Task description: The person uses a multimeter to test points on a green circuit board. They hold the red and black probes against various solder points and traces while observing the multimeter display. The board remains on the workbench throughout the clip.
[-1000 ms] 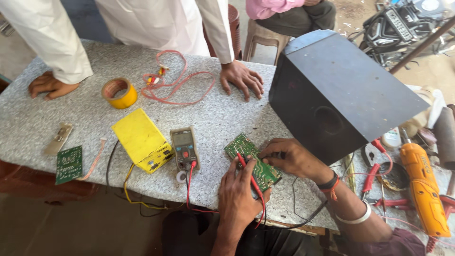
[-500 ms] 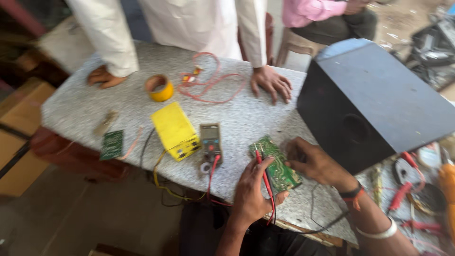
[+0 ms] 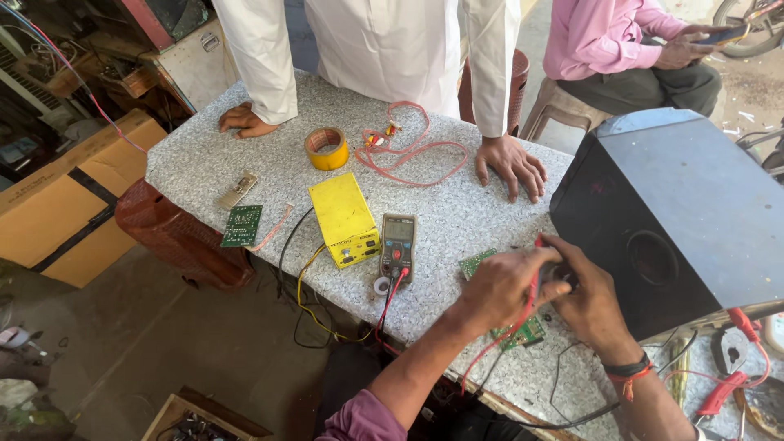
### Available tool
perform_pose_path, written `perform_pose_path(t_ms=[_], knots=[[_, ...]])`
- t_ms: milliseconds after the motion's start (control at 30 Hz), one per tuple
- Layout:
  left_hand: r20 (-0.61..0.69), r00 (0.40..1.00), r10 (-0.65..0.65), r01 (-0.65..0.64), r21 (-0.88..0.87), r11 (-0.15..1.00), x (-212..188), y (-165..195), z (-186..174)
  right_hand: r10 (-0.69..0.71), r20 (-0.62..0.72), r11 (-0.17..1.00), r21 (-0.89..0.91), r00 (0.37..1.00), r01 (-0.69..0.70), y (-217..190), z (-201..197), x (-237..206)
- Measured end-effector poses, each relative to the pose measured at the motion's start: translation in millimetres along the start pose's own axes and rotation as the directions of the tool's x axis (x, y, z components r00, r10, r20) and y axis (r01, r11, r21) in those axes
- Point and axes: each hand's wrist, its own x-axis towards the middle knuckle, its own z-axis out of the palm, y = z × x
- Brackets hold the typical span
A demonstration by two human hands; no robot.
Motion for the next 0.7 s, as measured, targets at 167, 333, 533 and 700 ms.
perform_pose_path(t_ms=[167, 333, 533, 700], knots=[[0.050, 0.999, 0.008, -0.008, 0.010, 1.000, 6, 7, -1, 0.154, 0.010, 0.983, -0.098, 0.988, -0.152, 9, -1, -1], [0.205, 0.978, 0.040, -0.039, -0.007, 0.999, 18, -4, -18, 0.283, 0.060, 0.956, -0.092, 0.957, -0.277, 19, 2, -4], [0.278, 0.960, -0.041, 0.152, -0.390, 0.908, 34, -50, -38, 0.330, 0.031, 0.942, -0.072, 0.943, -0.327, 30, 11, -6], [0.026, 0.992, -0.126, 0.123, -0.472, 0.873, 22, -57, -23, 0.411, 0.004, 0.911, -0.038, 0.912, -0.410, 33, 16, -6]])
